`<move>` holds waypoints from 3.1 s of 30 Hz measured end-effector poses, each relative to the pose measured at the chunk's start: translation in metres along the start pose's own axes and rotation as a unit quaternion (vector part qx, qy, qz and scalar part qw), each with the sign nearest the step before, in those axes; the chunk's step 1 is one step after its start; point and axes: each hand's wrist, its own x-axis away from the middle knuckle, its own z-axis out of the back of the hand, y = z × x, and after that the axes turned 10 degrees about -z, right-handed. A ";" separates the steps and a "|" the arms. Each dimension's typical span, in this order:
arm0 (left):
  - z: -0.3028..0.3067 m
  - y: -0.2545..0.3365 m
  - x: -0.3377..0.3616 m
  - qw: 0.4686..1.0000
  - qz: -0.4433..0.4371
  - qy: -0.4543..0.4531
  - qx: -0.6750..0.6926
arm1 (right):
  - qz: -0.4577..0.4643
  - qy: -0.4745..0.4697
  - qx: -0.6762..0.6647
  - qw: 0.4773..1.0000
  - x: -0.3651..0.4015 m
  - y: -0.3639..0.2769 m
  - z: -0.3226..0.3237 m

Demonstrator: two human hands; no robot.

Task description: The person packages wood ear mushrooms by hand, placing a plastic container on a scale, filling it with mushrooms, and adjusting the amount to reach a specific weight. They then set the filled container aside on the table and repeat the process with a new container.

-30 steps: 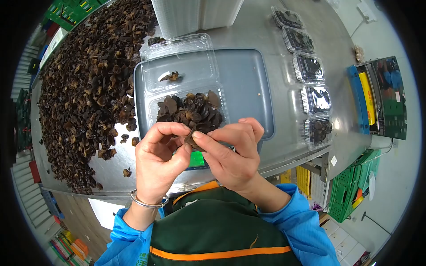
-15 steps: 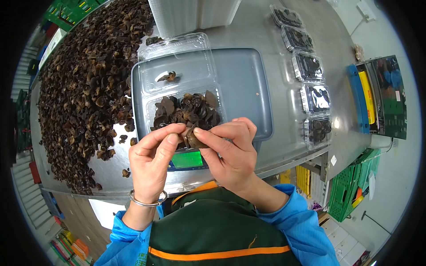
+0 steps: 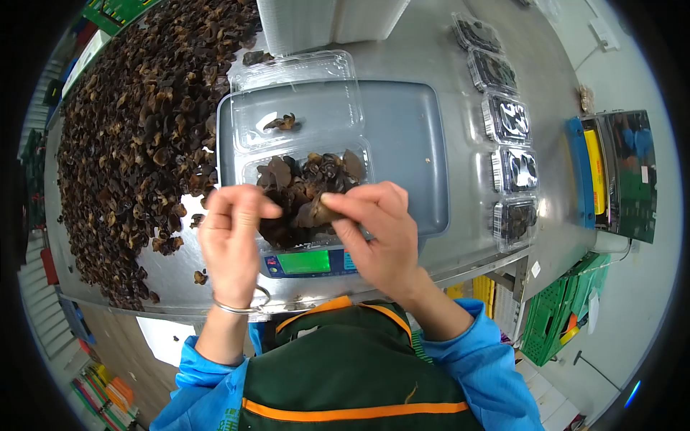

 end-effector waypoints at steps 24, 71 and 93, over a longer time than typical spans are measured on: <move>0.043 -0.013 0.000 0.827 -0.248 -0.213 -0.457 | 0.128 -0.160 0.198 0.959 -0.035 -0.013 -0.011; 0.023 0.009 0.021 0.774 -0.468 -0.214 -0.369 | -0.221 -0.206 -0.324 0.896 0.004 -0.038 0.007; 0.041 -0.002 -0.021 0.837 -0.298 -0.208 -0.410 | 0.010 -0.156 0.111 0.981 -0.022 -0.015 -0.019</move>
